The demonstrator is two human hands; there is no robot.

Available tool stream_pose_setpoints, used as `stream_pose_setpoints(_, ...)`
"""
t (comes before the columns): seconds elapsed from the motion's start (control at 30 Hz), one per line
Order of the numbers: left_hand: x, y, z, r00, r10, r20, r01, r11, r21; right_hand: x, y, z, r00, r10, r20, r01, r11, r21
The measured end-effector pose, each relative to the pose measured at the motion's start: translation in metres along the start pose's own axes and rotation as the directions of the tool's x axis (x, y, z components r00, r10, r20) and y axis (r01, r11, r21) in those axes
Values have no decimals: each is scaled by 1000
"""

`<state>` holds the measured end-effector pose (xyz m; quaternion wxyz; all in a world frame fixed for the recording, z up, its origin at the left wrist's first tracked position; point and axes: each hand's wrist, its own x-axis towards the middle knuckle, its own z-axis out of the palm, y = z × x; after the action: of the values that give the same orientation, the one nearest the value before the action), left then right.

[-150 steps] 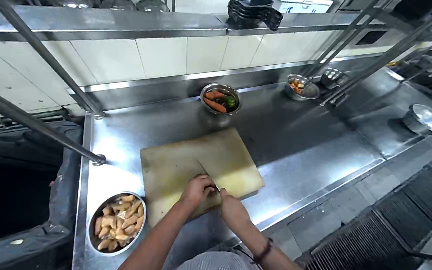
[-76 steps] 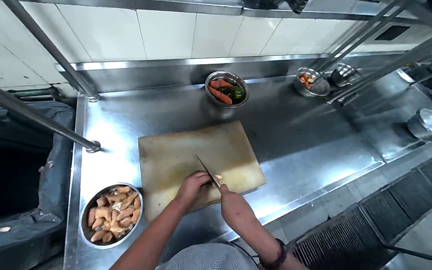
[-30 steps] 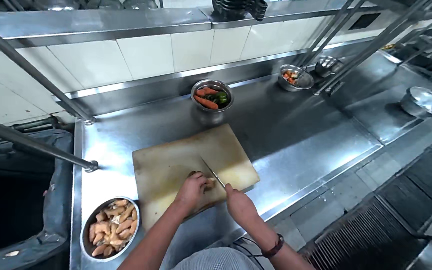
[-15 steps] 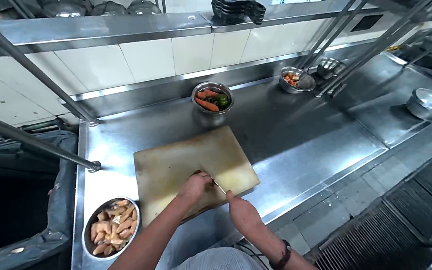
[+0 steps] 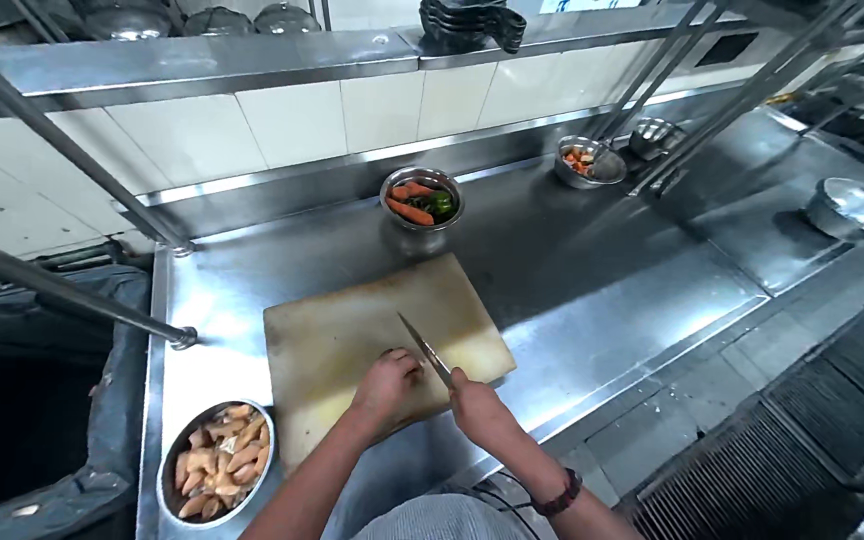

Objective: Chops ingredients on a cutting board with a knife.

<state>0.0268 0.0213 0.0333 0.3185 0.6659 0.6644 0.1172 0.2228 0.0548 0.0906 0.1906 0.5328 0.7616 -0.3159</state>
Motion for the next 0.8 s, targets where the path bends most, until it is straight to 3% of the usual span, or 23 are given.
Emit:
stream_pose_setpoints(0.23,-2,11,-2,993,-84,-85,80,996,-49,10,31,27,999,-26,23,16,922,386)
stream_pose_setpoints(0.33,-1,20,-3,961,-183,-208,124,955,-269,7,31,33,996,-72,47,36,843,537)
stream_pose_setpoints(0.43,4,31,-7,912,-380,-151,216,760,-613,-2,21,30,992,-124,39,75,792,606)
stream_pose_setpoints(0.53,4,33,-9,907,-420,-26,201,485,-851,-9,13,29,986,-163,29,100,728,678)
stream_pose_setpoints(0.6,-4,28,-14,897,-441,-8,169,361,-917,-10,12,28,983,-184,24,113,697,708)
stream_pose_setpoints(0.7,-18,7,-16,861,-506,-49,170,378,-910,-7,17,31,990,-142,-6,104,697,710)
stream_pose_setpoints(0.8,-22,-19,0,850,-520,-85,227,508,-831,3,28,38,997,-71,-27,73,789,610)
